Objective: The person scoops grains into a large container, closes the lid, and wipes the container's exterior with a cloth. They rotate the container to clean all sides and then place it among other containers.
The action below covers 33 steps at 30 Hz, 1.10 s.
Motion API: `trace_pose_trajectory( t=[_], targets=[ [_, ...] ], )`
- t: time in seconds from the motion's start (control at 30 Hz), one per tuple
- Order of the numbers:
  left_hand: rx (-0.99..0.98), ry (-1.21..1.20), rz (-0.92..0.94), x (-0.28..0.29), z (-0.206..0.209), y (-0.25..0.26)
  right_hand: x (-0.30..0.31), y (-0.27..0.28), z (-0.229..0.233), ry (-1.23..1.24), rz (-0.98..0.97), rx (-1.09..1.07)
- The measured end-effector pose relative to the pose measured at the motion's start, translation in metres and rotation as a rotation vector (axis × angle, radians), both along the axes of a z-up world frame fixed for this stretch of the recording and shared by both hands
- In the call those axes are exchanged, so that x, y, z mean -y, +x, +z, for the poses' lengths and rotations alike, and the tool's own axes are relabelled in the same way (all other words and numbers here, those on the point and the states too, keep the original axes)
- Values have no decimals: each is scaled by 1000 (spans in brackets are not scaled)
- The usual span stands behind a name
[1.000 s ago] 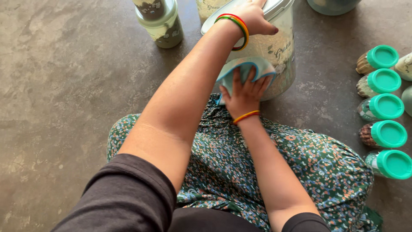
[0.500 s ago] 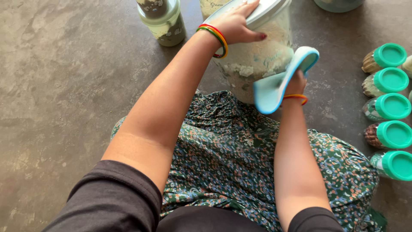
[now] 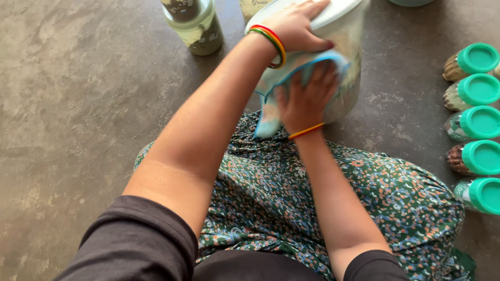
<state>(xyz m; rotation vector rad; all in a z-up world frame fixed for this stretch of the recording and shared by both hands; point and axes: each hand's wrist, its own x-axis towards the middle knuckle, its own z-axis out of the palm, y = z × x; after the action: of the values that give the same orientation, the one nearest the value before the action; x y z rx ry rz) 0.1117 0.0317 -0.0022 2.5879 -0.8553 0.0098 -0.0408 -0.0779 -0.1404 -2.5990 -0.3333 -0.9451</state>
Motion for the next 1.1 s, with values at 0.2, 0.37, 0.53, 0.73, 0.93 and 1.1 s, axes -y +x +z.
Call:
trace_pose_trajectory(
  t=[0.2, 0.37, 0.53, 0.73, 0.93, 1.1],
  targets=[
    [-136, 104, 82, 51, 22, -11, 35, 22, -3, 79, -50, 155],
    [-194, 127, 153, 64, 22, -1, 103, 61, -17, 893, -51, -240],
    [-214, 86, 151, 32, 15, 0, 122, 59, -42, 1472, -75, -549],
    [-266, 19, 293, 12, 18, -13, 82, 27, -44, 1636, 10, -722],
    [-264, 15, 381, 16, 17, -15, 77, 1, -16, 1554, 100, -761],
    [-143, 68, 235, 12, 16, -54, 119, -12, 10, 1357, 114, -719]
  ],
)
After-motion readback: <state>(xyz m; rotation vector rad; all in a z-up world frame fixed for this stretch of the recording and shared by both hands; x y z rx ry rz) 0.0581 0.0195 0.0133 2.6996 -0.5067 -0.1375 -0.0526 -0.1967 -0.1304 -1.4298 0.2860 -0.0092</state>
